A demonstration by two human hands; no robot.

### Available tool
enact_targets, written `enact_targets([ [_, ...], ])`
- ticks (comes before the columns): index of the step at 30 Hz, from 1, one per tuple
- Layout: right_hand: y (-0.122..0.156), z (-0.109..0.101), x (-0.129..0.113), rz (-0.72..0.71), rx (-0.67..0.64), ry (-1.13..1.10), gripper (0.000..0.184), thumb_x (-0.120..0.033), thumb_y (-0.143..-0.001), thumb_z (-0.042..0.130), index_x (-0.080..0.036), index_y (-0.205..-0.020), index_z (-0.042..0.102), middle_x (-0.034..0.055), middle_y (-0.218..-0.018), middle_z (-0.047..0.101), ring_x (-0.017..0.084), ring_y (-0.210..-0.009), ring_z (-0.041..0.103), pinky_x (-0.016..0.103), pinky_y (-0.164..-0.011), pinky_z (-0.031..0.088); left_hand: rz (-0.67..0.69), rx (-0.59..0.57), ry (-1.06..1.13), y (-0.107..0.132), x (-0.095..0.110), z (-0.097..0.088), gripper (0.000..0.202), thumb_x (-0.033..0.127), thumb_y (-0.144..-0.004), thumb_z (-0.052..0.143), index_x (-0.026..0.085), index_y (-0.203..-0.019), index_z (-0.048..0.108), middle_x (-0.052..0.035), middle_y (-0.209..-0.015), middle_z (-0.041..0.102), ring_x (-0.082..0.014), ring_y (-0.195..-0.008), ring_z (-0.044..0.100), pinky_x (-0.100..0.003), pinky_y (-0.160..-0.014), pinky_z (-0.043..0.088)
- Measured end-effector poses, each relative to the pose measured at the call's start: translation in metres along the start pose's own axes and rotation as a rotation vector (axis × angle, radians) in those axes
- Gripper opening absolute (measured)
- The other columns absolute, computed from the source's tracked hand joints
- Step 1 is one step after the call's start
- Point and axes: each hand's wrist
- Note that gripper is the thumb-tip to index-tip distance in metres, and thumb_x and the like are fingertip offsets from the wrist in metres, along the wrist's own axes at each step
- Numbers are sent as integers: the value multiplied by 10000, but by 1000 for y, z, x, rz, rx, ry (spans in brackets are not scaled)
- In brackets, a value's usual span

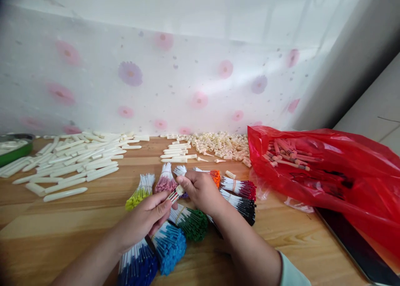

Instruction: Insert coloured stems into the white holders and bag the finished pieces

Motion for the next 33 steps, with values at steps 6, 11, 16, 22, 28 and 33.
enact_targets([
  [6, -1, -4, 0, -9, 54, -77, 322, -393, -861, 525, -152, -652, 572, -14, -612, 519, 101, -582, 459, 207, -549, 366, -15, 21, -5, -2, 1, -3, 456, 592, -839, 458, 146, -896, 530, 63, -601, 434, -52, -432, 341, -175, -393, 225],
  [11, -1, 2, -2, 53, 81, -182, 296, -380, -857, 520, -156, -680, 600, -2, -614, 555, 116, -574, 500, 222, -553, 394, -43, 6, 172, -1, 2, 0, 422, 569, -836, 486, 153, -878, 540, 86, -551, 387, -34, -359, 291, -171, -346, 195],
  [16, -1, 6, -6, -1, 126, -61, 338, -367, -870, 475, -163, -608, 539, -15, -573, 487, 109, -556, 455, 221, -535, 352, -108, -57, 325, 3, 4, 5, 439, 595, -813, 500, 160, -861, 534, 94, -516, 371, -26, -333, 238, -170, -329, 151],
  [22, -1, 7, -5, 80, 90, 36, 343, -328, -830, 499, -186, -535, 400, -48, -527, 359, 97, -527, 366, 216, -494, 280, 22, 74, 59, -1, 3, 4, 367, 523, -823, 543, 159, -774, 526, 77, -542, 389, -50, -426, 300, -178, -388, 214],
  [28, 0, 9, -1, 100, 120, -303, 311, -433, -843, 521, -158, -707, 572, -26, -586, 499, 92, -531, 426, 208, -501, 339, -18, 4, 166, -1, 2, 4, 421, 581, -842, 465, 163, -863, 516, 90, -528, 388, -38, -351, 297, -176, -352, 188],
  [33, 1, 11, -3, 121, 177, -452, 351, -478, -769, 623, -165, -638, 533, -34, -553, 506, 83, -510, 417, 211, -496, 343, -47, -52, 329, 2, 2, 8, 435, 590, -823, 497, 157, -858, 529, 88, -538, 395, -12, -331, 287, -144, -333, 192],
])
Point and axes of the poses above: each hand's wrist, its own y-axis away from the middle knuckle, its own z-axis out of the palm, x = y × z
